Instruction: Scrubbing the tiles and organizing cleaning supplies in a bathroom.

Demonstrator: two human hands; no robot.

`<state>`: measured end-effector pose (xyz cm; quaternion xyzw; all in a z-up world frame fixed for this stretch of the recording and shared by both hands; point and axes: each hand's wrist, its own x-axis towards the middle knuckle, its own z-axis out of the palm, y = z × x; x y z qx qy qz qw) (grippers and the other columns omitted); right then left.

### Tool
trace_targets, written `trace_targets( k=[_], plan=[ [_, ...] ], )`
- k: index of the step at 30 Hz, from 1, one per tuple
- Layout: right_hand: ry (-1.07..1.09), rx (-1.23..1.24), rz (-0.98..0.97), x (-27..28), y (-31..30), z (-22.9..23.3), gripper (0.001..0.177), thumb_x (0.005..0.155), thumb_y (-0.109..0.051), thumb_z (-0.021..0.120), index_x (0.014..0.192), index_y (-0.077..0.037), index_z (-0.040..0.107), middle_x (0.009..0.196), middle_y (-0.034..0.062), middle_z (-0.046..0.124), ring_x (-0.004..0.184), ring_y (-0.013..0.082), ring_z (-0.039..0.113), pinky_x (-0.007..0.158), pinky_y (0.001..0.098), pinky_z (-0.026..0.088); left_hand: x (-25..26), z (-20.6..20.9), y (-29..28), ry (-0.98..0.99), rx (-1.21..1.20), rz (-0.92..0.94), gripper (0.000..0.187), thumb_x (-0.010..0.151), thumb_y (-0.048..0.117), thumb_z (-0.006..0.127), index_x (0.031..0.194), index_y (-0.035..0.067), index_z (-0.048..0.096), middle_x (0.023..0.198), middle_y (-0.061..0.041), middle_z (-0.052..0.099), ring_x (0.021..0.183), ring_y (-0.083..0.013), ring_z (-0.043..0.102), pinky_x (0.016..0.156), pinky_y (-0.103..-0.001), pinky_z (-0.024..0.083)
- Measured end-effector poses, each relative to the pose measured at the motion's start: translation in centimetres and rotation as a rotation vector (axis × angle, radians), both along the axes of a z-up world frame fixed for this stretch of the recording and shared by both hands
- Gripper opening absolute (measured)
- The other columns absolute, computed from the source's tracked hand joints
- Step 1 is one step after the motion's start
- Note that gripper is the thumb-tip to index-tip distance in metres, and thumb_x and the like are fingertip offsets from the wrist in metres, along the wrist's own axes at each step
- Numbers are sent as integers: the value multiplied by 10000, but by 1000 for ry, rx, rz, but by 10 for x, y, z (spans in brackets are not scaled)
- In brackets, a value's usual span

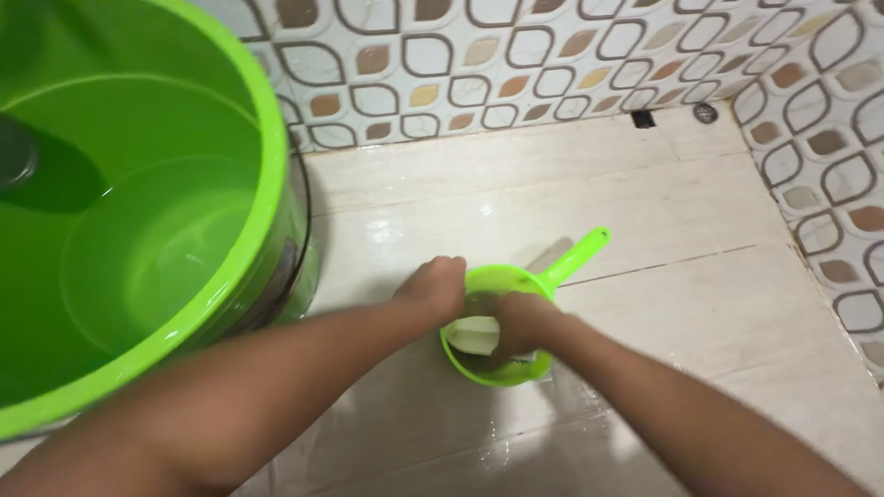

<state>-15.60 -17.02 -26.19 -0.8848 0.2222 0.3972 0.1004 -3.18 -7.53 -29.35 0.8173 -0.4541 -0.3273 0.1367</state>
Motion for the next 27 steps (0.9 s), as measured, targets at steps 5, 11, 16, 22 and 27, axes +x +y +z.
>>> trace_targets(
  k=[5, 11, 16, 22, 27],
  plan=[
    [76, 181, -18, -16, -73, 75, 922, 669, -507, 814, 1460, -141, 513, 1293, 141, 694, 1155, 267, 692, 990, 355, 545, -4, -11, -9, 82, -96, -3, 163, 921, 150, 628, 1053, 60, 660, 1123, -186, 682, 1082, -373, 650, 890, -485, 544],
    [70, 134, -322, -135, -159, 144, 837, 653, -513, 797, 1389, -184, 571, 1189, 87, 743, 1087, 233, 711, 971, 343, 572, -18, 17, -28, 337, -41, 99, 185, 978, 184, 588, 1015, 5, 617, 994, -173, 720, 699, -280, 764, 661, -393, 622],
    [-1, -206, -726, -325, -191, 20, 958, 720, -585, 779, 1535, -219, 433, 1132, 193, 786, 1018, 310, 763, 928, 405, 630, -38, -6, -46, 542, -69, 217, 247, 980, 230, 616, 1019, -14, 610, 971, -201, 764, 673, -229, 761, 607, -362, 626],
    [-419, -492, -1020, -427, -127, -149, 1110, 663, -616, 850, 1484, 15, 449, 1197, 307, 691, 1103, 416, 700, 926, 458, 572, -60, 8, -38, 563, 22, 209, 543, 886, 259, 689, 1377, 121, 503, 1239, -94, 682, 715, -225, 795, 653, -352, 653],
    [-881, 84, -1166, -406, -85, -185, 787, 805, -520, 687, 1398, -12, 591, 1257, 253, 687, 1131, 402, 652, 953, 461, 534, -68, -5, -34, 642, 284, 333, 775, 952, 362, 705, 1579, 276, 259, 1208, -127, 715, 850, -237, 792, 744, -381, 662]
  ],
)
